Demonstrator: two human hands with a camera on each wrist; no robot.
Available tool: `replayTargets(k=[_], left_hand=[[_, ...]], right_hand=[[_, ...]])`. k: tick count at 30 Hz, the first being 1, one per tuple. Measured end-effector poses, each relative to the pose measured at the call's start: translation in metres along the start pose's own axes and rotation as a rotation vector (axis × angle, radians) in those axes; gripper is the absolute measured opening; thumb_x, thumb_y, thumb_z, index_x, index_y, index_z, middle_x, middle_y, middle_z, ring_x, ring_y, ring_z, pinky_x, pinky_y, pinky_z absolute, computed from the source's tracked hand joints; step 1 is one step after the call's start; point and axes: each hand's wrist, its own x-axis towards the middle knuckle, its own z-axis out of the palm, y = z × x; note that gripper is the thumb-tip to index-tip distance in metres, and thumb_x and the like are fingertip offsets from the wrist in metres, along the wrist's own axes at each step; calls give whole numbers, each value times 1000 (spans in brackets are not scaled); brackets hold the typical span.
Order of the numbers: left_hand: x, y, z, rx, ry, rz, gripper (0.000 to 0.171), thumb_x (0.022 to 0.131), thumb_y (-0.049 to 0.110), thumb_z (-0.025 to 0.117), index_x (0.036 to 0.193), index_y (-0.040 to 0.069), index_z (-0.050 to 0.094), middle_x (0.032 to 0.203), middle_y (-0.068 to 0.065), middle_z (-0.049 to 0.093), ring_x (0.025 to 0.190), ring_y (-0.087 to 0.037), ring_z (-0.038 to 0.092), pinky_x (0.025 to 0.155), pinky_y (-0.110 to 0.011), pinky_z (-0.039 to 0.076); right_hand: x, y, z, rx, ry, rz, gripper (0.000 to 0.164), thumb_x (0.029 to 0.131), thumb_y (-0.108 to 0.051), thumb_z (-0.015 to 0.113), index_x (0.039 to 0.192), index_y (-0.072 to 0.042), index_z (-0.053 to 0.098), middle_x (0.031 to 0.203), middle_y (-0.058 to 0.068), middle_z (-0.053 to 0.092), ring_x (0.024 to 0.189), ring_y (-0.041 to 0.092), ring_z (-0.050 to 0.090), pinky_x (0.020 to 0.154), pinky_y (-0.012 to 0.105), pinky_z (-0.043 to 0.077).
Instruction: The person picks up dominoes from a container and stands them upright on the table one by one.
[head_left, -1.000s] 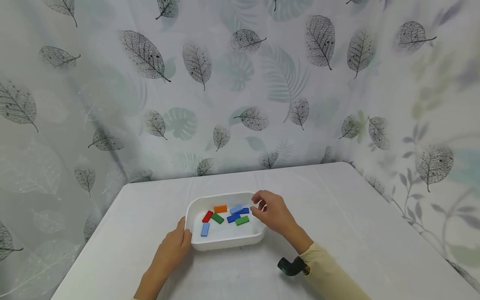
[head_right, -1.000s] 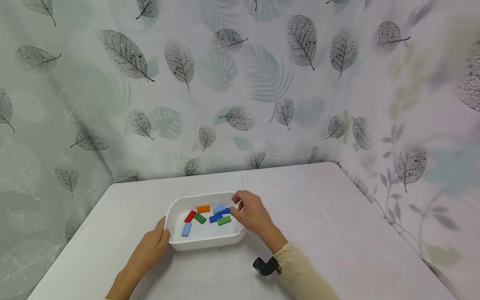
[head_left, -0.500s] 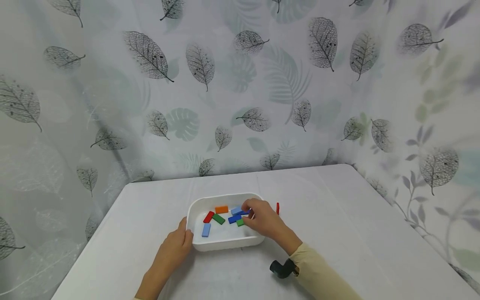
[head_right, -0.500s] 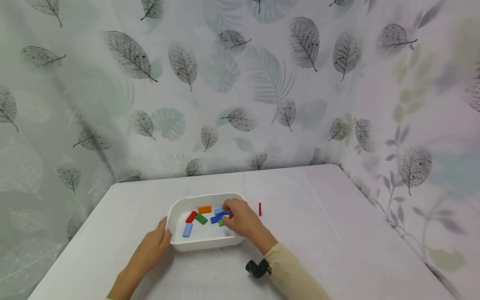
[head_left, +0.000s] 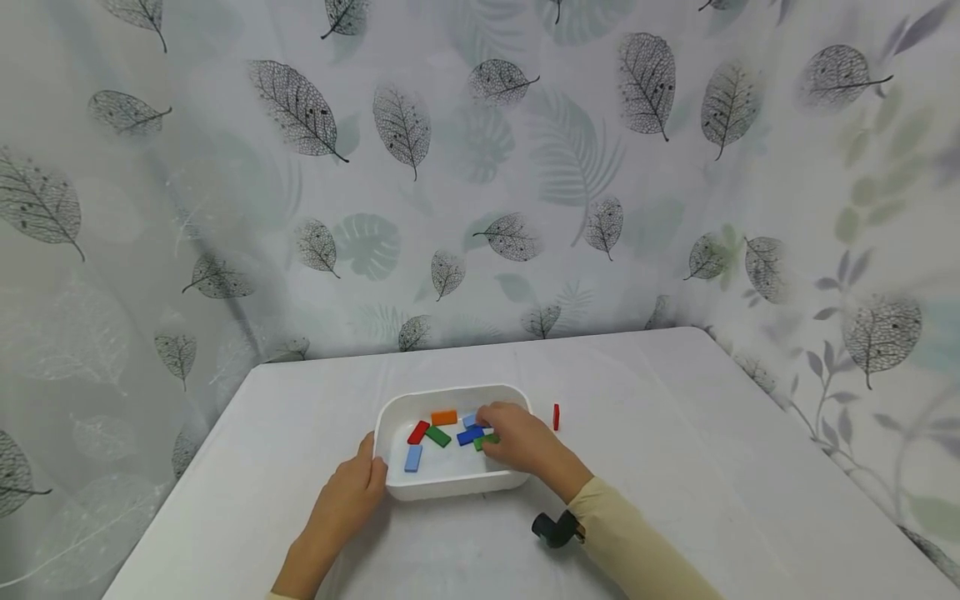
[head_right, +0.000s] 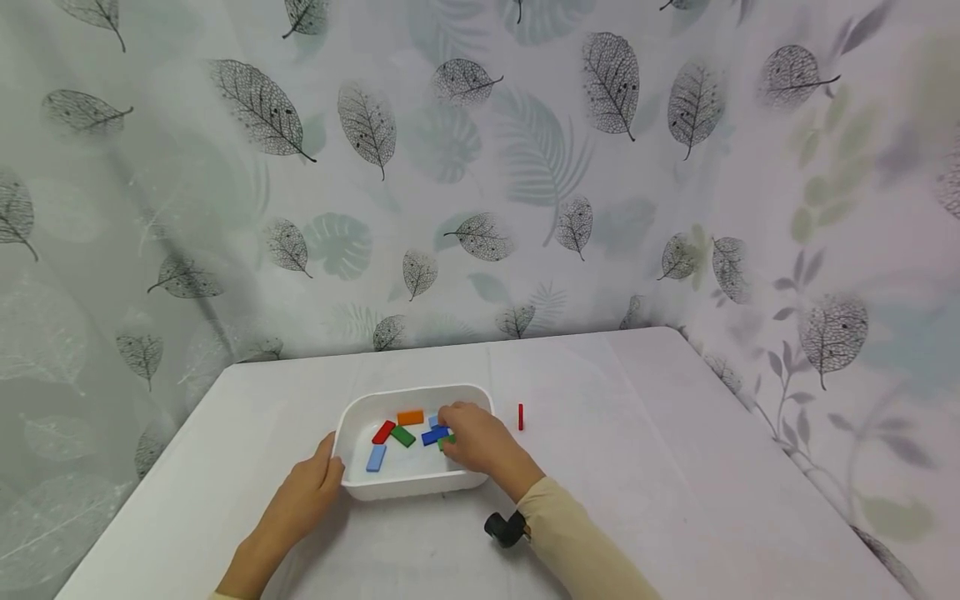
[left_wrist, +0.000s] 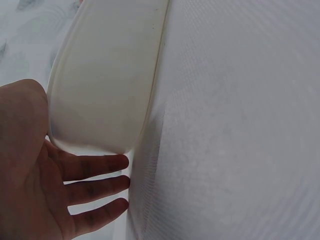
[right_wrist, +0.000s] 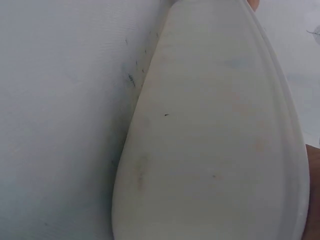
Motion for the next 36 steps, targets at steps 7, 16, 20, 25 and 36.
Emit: replayTargets(k=[7,16,20,25,36], left_hand=[[-2,-1,2,-7,-12,-26,48,107,16,46,151,-4,39,136,-28,62,86,-24,62,85,-55,58],[-1,-2,2,2,-16,-35,49,107,17,45,150,-5,38,135,-28,63,84,-24,60,82,-52,58],[-1,-1,1,3,-13,-29,48,107,16,45,150,-4,38,134,-27,63,84,-24,60,83,-53,58],[-1,-1,1,0,-10,-24,48,107,16,46,150,-4,39,134,-27,63,84,-23,60,84,-53,58],[1,0,1,1,-12,-32,50,107,17,45,151,-5,38,136,-27,62,87,-24,61,90,-57,56]], right_hand=[[8,-4,6,-66,-113,70,30,88,-15,83,116,-12,71,106,1,69,96,19,59,95,40,55],[14,-5,11,-127,-147,101,26,87,-14,84,110,-12,71,97,-1,65,93,18,58,93,39,55],[14,-5,11,-138,-158,107,26,87,-13,84,110,-12,71,95,-2,63,91,17,56,92,37,55],[12,-7,10,-144,-165,108,22,88,-11,82,106,-12,71,92,-3,60,88,16,55,89,36,55],[10,-10,5,-200,-143,20,7,89,-12,82,94,-11,78,81,-5,56,80,15,52,79,29,53]])
